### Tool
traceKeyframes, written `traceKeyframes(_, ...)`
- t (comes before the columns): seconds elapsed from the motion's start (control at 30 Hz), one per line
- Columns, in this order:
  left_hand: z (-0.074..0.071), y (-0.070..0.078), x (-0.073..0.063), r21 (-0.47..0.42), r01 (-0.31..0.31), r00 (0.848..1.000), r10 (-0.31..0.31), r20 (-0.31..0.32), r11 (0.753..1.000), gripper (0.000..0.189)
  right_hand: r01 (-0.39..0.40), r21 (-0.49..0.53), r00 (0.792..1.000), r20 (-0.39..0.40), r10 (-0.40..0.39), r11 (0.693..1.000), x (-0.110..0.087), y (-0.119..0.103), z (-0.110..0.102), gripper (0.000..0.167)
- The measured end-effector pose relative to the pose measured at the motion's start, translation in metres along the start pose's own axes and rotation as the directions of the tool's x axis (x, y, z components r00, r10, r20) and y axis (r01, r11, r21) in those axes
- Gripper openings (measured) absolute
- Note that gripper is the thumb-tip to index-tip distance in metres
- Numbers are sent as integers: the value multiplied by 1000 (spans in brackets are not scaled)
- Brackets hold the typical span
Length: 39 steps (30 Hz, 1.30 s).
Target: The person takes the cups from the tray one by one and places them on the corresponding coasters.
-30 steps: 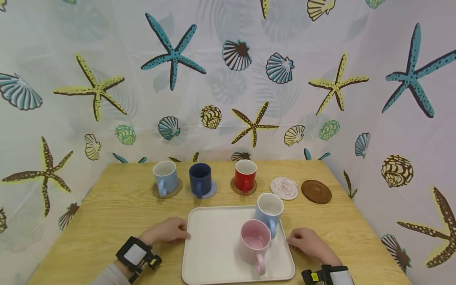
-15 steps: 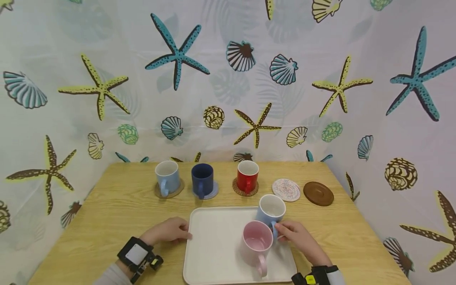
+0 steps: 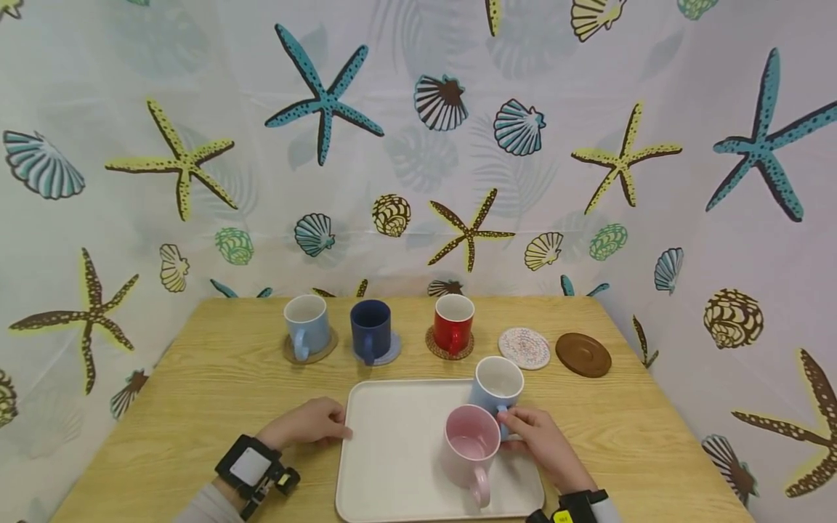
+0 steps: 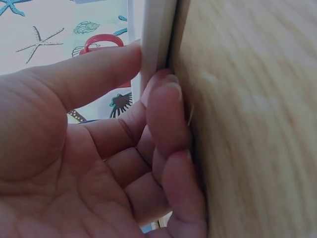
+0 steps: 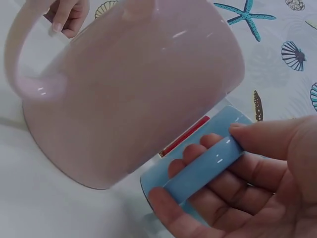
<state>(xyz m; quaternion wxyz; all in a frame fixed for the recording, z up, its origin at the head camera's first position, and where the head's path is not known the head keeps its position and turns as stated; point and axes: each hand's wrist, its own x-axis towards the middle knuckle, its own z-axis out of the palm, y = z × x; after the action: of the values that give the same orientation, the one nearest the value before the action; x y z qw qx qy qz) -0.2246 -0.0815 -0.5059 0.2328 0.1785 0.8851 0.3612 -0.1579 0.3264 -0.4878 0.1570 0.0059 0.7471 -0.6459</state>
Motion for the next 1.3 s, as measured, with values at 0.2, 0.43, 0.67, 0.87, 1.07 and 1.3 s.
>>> traceKeyframes(0.2, -1, 0, -1, -17, 10, 1000, -10, 11, 1000, 30, 15, -30, 996, -83, -17, 999, -2, -2, 0, 34)
traceKeyframes(0.43, 0, -1, -2, -33, -1, 1000, 1, 8, 999, 29, 21, -64, 995, -101, -27, 998, -5, -8, -4, 46)
traceKeyframes(0.67, 1, -2, -2, -36, -2, 1000, 2, -3, 999, 28, 69, -85, 980, -180, -83, 994, -3, -20, -13, 44)
traceKeyframes(0.87, 1, 1, -3, -39, -2, 1000, 2, -3, 999, 28, 157, -144, 952, -240, -189, 977, 8, -31, -26, 46)
traceKeyframes(1.07, 1, 0, -2, -33, 6, 1000, -6, -15, 999, 27, 251, -184, 909, -293, -296, 950, 29, -33, -43, 47)
traceKeyframes(1.3, 3, -2, -2, -60, 4, 1000, -5, -17, 998, 26, 203, -235, 884, -373, -281, 951, 58, -24, -64, 50)
